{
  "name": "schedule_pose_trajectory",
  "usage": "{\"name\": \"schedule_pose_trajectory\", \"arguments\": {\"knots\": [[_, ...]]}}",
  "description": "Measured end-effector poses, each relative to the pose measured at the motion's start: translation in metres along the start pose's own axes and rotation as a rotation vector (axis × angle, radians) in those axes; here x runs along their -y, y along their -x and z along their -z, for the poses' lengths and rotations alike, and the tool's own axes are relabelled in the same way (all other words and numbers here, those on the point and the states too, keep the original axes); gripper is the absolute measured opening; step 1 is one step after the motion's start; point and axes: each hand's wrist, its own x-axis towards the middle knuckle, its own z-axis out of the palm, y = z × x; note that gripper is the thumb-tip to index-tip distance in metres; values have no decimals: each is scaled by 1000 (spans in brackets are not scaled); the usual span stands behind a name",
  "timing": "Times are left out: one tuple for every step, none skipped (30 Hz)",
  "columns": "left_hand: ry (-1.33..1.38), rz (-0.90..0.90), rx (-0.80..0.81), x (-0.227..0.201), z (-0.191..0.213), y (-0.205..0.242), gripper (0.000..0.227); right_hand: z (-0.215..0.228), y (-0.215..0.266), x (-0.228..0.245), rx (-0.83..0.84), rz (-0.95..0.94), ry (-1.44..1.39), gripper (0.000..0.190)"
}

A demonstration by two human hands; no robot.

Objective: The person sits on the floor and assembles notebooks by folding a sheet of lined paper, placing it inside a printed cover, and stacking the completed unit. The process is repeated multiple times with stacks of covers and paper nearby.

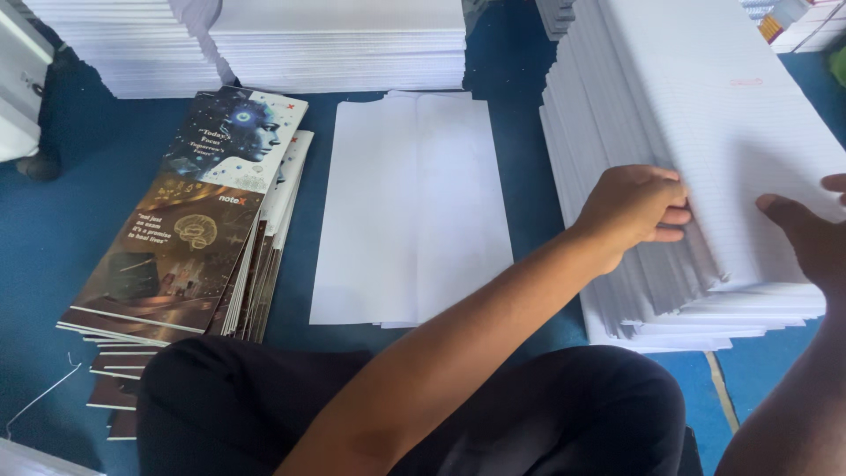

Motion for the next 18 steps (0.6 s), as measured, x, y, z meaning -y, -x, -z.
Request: {"name": "schedule_pose_trajectory", "arguments": {"knots": [[11,11,-17,1,-3,-1,47,-4,-8,-7,146,-46,-49,56],[23,22,-34,1,-6,-2,46,-6,-19,-12,292,-91,-99,54],[8,5,-28,0,-8,-3,47,-9,-28,-17,439,-132,-150,53],[-7,-12,-23,-1,-11,-4,48,-10,-35,-23,498,-87,-184,54],[-21,-31,-17,-2,-13,-4,48,-11,-42,-27,557,-42,-217,55],[-52,-33,-23,-3,-14,-4,48,-13,-47,-31,614,5,-251,55],[-82,-35,-26,-4,-17,-3,48,-14,-50,-36,599,-14,-231,56],[-112,-38,-28,-4,-19,-4,48,-14,-52,-40,584,-33,-212,57],[-123,-50,-29,-5,-21,-4,49,-15,-54,-44,570,-53,-193,58],[-134,-62,-30,-5,-23,-4,50,-15,-56,-46,582,-55,-194,57],[-146,-75,-31,-5,-24,-4,50,-14,-59,-49,594,-56,-194,57],[-171,-83,-37,-5,-25,-4,50,-13,-62,-51,606,-57,-194,57],[-197,-93,-42,-5,-26,-4,50,-14,-63,-53,594,-65,-202,58],[-223,-104,-48,-5,-28,-5,49,-16,-62,-57,582,-72,-209,59],[-222,-107,-66,-4,-29,-6,48,-18,-63,-61,571,-81,-217,61],[-221,-110,-84,-3,-30,-6,47,-21,-63,-66,493,-117,-178,64],[-219,-111,-102,-2,-31,-6,46,-27,-62,-71,415,-154,-140,69],[-230,-110,-105,-2,-31,-7,43,-32,-62,-78,336,-189,-102,74]]}}
